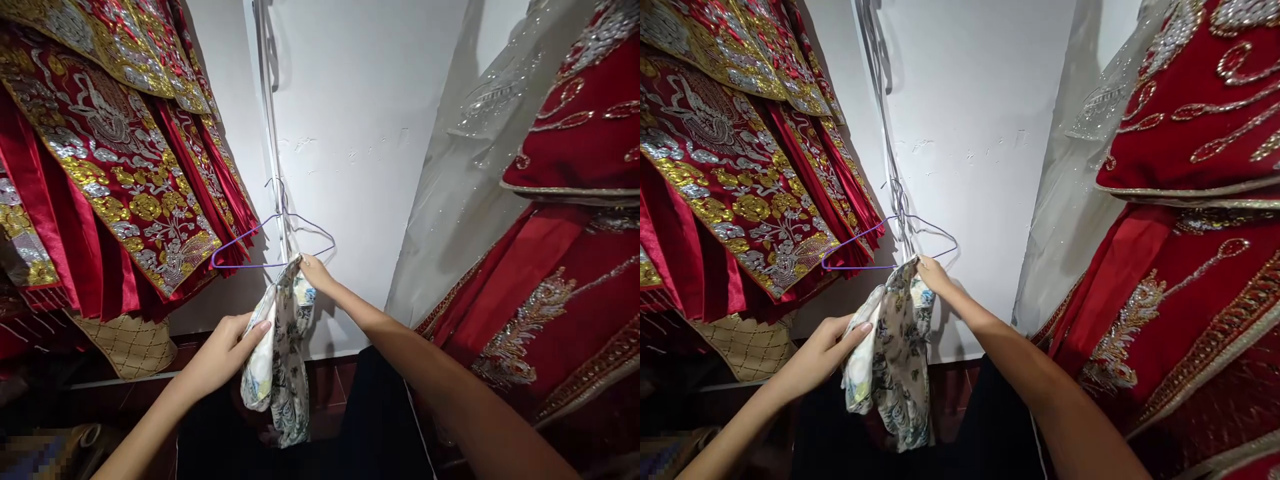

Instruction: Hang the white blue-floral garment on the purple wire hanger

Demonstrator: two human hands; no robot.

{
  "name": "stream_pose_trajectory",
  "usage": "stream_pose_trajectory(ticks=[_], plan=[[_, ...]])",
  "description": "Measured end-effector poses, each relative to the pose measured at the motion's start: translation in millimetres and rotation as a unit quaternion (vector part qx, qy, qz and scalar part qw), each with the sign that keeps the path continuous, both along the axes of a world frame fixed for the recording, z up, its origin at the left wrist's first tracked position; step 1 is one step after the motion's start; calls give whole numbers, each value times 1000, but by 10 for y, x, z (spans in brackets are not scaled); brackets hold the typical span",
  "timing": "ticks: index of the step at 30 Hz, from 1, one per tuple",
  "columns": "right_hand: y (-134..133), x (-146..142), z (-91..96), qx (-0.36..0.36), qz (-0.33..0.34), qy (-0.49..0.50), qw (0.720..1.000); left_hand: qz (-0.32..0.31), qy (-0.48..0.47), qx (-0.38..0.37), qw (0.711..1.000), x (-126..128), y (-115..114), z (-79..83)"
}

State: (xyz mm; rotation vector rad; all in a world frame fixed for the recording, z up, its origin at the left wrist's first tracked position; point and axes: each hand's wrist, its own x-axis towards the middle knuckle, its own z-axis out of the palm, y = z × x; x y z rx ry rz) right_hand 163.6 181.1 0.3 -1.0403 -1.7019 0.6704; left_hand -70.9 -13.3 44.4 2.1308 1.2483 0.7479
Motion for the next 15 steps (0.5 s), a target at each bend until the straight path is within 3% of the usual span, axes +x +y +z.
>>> stream_pose_trajectory(ticks=[2,4,6,9,13,15], plan=[[-81,193,7,2,-15,-12,1000,17,166,68,984,-118,25,-48],[-184,381,103,-4,-15,-28,999,35,291,60,954,-275,105,-142],[-297,502,244,-5,-13,-58,998,61,354,33,933,-418,242,-220],[-465,548,430,24,-28,-105,994,88,321,86,939,-538,525,-161],[-652,533,504,46,-19,-100,994,126,160,253,946,-531,880,231],[-726,508,492,46,-3,-88,995,136,101,279,945,-477,1004,435]])
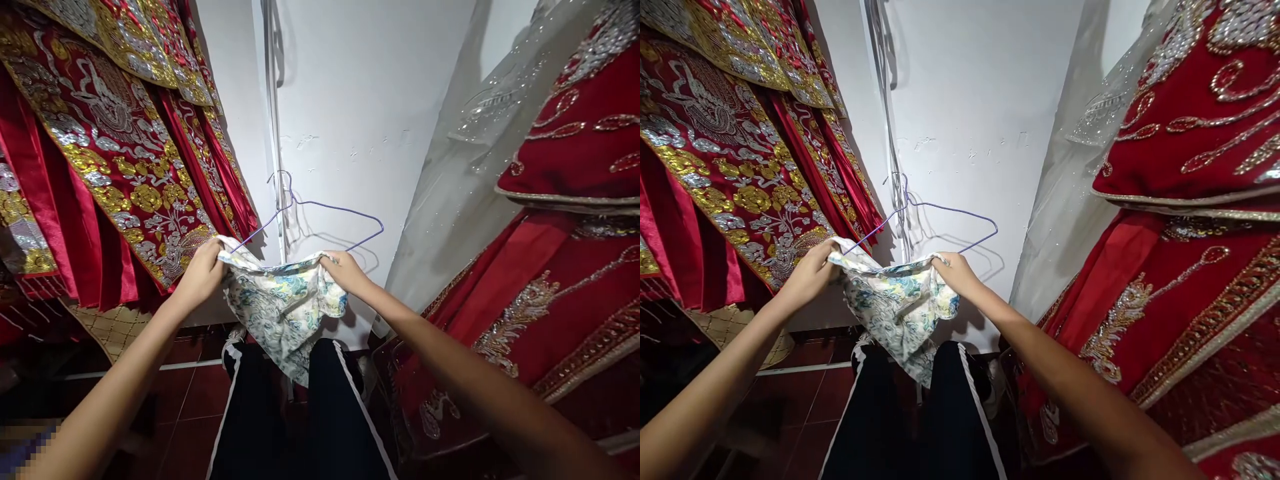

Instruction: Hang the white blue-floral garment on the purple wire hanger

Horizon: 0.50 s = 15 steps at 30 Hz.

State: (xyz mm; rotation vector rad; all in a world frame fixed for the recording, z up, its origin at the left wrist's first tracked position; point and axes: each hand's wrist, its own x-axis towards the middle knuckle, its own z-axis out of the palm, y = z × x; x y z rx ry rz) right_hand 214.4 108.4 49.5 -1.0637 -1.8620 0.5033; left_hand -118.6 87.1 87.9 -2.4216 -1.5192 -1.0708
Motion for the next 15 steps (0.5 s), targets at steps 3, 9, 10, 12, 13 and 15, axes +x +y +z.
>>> stream_pose_trajectory(ticks=[3,9,10,12,13,15], plan=[[-83,-109,4,-4,12,2,1000,-59,-55,-17,997,129,141,208],[-224,-339,81,1,-7,-3,1000,-26,3,11,1000,254,376,290],[-261,-312,88,20,-30,-13,999,-15,15,17,1000,233,405,277],[-336,-179,105,62,-98,-17,993,9,39,37,999,183,438,254],[-363,-78,122,85,-139,-7,987,20,53,47,997,165,441,252],[-376,160,188,129,-210,15,969,37,86,55,994,156,426,270]])
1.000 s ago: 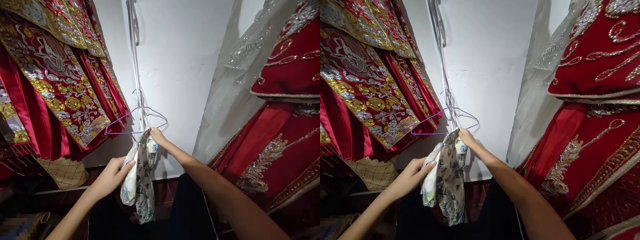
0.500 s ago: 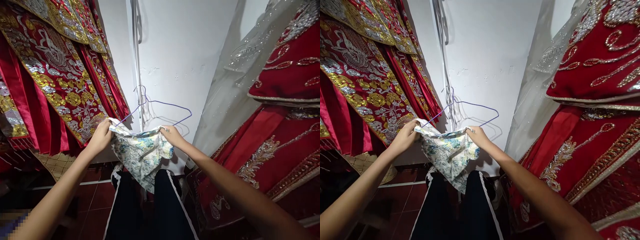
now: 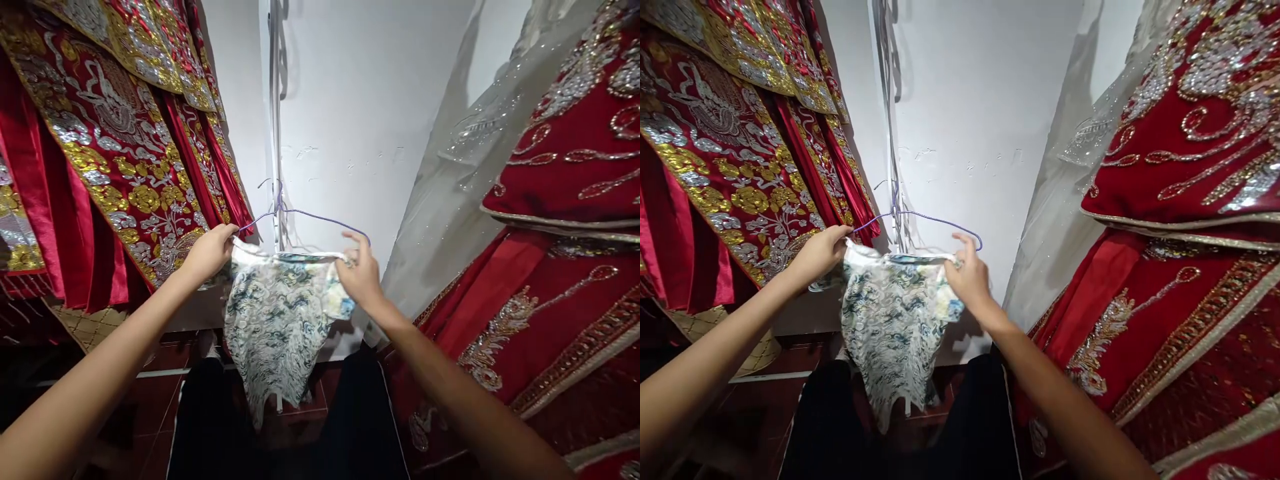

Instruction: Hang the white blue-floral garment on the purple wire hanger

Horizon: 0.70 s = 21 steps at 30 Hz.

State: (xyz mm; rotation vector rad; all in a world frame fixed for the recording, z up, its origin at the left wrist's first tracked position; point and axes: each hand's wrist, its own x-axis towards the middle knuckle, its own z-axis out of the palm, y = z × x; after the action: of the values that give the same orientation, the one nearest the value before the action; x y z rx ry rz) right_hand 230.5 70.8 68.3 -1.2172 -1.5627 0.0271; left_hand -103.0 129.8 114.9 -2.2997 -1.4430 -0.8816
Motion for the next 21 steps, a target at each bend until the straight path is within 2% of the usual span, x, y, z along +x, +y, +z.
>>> stream_pose_trajectory(ticks=[3,6,8,10,12,15,17,19,21], plan=[[85,326,185,21,-54,-33,998,16,40,-15,999,47,-39,50],[220,469,410,-77,-15,-95,992,23,51,-21,998,88,-48,52],[287,451,530,-109,18,-81,991,29,42,-13,999,85,-32,20],[325,390,595,-62,2,-38,997,34,31,-9,999,65,-7,-13],[352,345,595,-3,-48,-19,999,33,28,-13,999,44,14,-30],[402,398,511,-6,-93,-48,994,31,40,-23,998,18,26,-20],[437,522,461,-52,-44,-47,997,32,41,-25,998,-9,24,-7],[458,678,467,-131,77,-9,988,36,26,-20,999,-55,25,1],[465,802,530,-222,214,50,950,36,-13,-5,999,-109,38,2]])
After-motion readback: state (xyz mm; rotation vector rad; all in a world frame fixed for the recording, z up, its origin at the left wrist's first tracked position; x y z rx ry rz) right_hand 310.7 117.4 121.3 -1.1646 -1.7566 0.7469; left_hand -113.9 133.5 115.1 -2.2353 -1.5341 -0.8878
